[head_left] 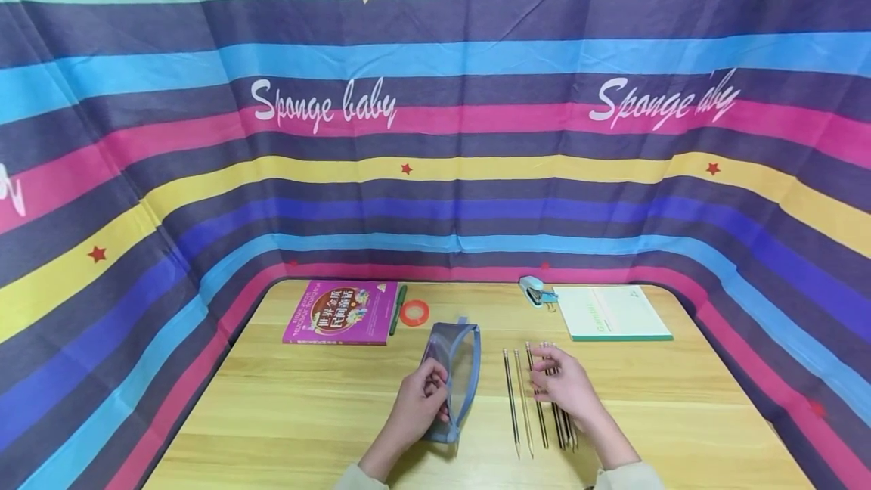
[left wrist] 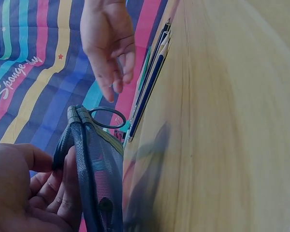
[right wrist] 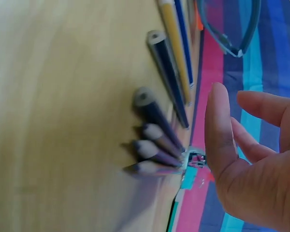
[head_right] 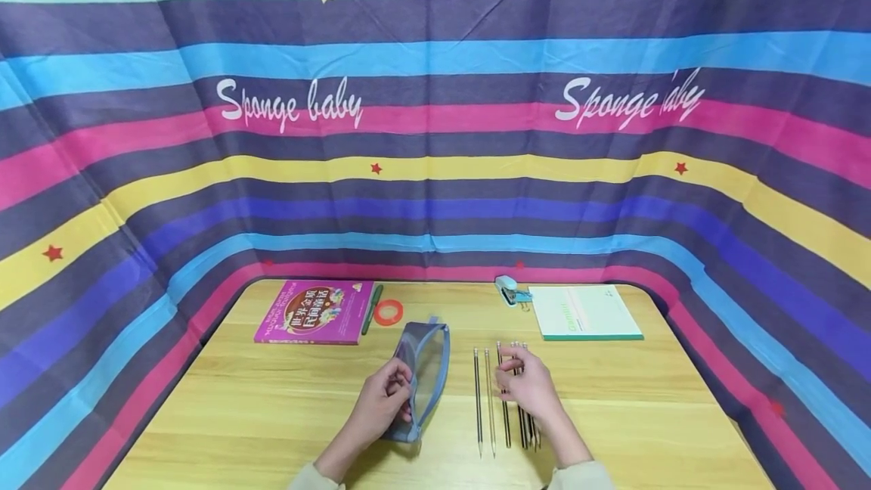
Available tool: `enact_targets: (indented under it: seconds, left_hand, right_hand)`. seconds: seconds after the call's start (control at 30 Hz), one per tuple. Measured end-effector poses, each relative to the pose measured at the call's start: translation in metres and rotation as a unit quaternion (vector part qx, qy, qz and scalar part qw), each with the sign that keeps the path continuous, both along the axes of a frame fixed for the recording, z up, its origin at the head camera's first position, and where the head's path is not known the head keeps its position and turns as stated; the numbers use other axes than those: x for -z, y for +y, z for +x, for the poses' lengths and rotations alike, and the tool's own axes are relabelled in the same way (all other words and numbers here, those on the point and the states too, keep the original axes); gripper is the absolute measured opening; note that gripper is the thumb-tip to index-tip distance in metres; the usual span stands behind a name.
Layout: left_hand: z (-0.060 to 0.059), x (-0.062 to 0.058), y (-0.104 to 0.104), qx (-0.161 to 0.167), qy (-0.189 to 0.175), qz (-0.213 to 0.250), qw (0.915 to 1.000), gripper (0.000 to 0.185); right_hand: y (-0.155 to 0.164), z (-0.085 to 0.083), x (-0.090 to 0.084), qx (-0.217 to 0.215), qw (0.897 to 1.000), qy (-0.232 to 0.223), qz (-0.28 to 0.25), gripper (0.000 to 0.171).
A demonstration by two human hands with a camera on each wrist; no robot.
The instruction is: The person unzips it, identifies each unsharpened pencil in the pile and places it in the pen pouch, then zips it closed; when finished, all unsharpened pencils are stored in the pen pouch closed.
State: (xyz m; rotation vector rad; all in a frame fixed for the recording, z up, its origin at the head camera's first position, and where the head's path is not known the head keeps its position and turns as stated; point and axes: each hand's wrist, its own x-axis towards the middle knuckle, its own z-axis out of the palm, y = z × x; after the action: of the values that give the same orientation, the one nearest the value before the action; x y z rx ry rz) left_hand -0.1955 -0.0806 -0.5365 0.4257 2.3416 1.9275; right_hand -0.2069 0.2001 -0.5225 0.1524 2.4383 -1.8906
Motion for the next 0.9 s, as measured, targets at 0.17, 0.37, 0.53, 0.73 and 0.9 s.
enact_targets:
  seconds: [0.17,0.37,0.53,0.73,0.9]
  left_hand:
    - [0.000,0.001,0.000,0.003,0.006,-0.001,1.0000,0.010]
    - [0.000,0.000,-0.001,-0.001,0.005,-0.007,1.0000,0.011]
    - [0.000,-0.001,-0.001,-0.001,0.004,-0.009,1.0000,0.010]
    - [-0.001,-0.001,-0.001,0.000,0.001,-0.015,0.9999,0.009]
    - [-0.001,0.000,-0.002,0.001,-0.002,-0.013,0.9999,0.009]
  right_hand:
    - [0.005,0.000,0.006,0.014,1.000,-0.011,0.012,0.045]
    - [0.007,-0.001,0.009,0.012,1.000,-0.014,0.020,0.046]
    - [0.009,-0.003,0.011,0.011,1.000,-0.017,0.018,0.054]
    - [0.011,-0.006,0.012,0.012,0.999,-0.019,0.025,0.055]
    - [0.011,-0.006,0.012,0.011,1.000,-0.016,0.022,0.054]
